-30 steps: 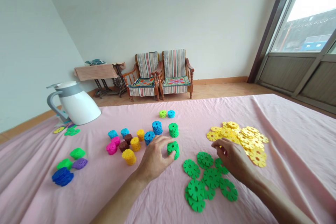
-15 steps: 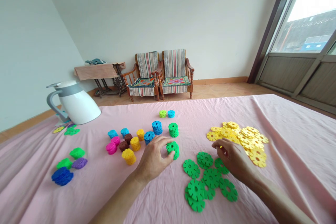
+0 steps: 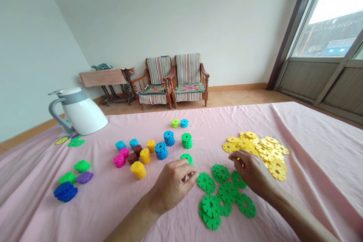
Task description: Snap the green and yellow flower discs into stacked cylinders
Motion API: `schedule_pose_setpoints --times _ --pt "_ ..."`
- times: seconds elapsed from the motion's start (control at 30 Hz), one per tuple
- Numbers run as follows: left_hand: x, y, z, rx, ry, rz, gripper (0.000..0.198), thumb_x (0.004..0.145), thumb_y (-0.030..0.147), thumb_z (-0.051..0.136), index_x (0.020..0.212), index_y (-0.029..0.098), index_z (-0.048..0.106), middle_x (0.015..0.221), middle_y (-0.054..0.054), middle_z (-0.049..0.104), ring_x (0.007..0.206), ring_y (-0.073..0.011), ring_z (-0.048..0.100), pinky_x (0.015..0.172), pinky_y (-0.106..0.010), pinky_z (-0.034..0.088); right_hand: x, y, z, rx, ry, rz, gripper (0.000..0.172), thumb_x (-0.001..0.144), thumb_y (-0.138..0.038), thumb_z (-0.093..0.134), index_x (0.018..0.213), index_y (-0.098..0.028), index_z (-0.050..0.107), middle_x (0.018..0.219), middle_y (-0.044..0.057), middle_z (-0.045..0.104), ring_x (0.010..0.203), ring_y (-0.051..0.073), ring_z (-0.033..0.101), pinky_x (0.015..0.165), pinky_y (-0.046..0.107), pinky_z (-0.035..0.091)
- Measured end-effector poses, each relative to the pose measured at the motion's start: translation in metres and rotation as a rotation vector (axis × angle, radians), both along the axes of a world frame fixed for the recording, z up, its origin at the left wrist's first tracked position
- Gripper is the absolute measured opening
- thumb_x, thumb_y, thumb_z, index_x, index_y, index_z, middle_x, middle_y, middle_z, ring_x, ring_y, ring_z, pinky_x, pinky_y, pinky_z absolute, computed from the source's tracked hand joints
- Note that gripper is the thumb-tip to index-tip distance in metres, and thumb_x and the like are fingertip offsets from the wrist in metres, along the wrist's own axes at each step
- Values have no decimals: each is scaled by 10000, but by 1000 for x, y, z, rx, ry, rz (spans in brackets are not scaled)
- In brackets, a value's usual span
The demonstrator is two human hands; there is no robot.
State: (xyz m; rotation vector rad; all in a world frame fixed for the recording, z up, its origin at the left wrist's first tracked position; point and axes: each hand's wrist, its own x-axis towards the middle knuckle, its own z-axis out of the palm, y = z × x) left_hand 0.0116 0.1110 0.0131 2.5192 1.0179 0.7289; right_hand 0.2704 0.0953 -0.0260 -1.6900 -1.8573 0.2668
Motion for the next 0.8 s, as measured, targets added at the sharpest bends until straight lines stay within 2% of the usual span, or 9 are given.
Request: schedule_pose_setpoints --times 0.07,0.17,0.27,0.4,0.53,0.63,0.8 --pt "7 -7 -3 -93 78 -44 213 841 206 507 1006 233 639 730 -10 629 668 -144 577 631 -242 444 0 0 0 4 1 5 288 783 -197 355 843 -200 637 797 28 656 653 154 585 612 275 421" --pt "15 -12 -11 -181 119 -18 340 790 220 582 1129 222 572 812 -20 655 741 -174 598 684 -257 439 -1 -1 0 -3 1 11 285 787 -195 353 847 -200 632 807 30 652 656 152 581 615 276 419" --pt "18 -11 -16 -210 135 6 289 757 231 619 1044 211 595 829 -24 661 775 -191 603 707 -268 424 -1 -2 2 -8 4 9 280 796 -199 350 845 -200 626 805 32 647 646 151 573 613 281 416" --pt "20 -9 -13 -246 146 -10 124 742 186 602 863 208 616 696 15 627 652 -152 575 576 -227 376 -1 -3 3 -12 12 21 285 797 -200 345 852 -201 625 817 36 645 652 154 573 619 288 418" --pt "22 -9 -9 -297 122 1 150 729 167 598 876 195 618 611 38 576 563 -117 532 513 -203 333 -1 -3 2 -11 17 26 282 792 -199 347 849 -202 623 825 37 642 663 156 577 621 289 422" --pt "22 -9 -9 -321 90 -4 166 734 280 647 878 200 631 593 47 551 549 -110 516 501 -200 323 0 -2 1 -7 10 23 285 791 -192 348 855 -202 625 821 34 642 652 152 576 612 283 420" --pt "20 -10 -10 -328 69 -23 365 637 304 757 972 246 625 643 68 572 586 -105 525 551 -195 346 0 -2 1 3 -10 26 272 790 -178 357 833 -201 625 797 23 640 639 144 571 604 267 412"
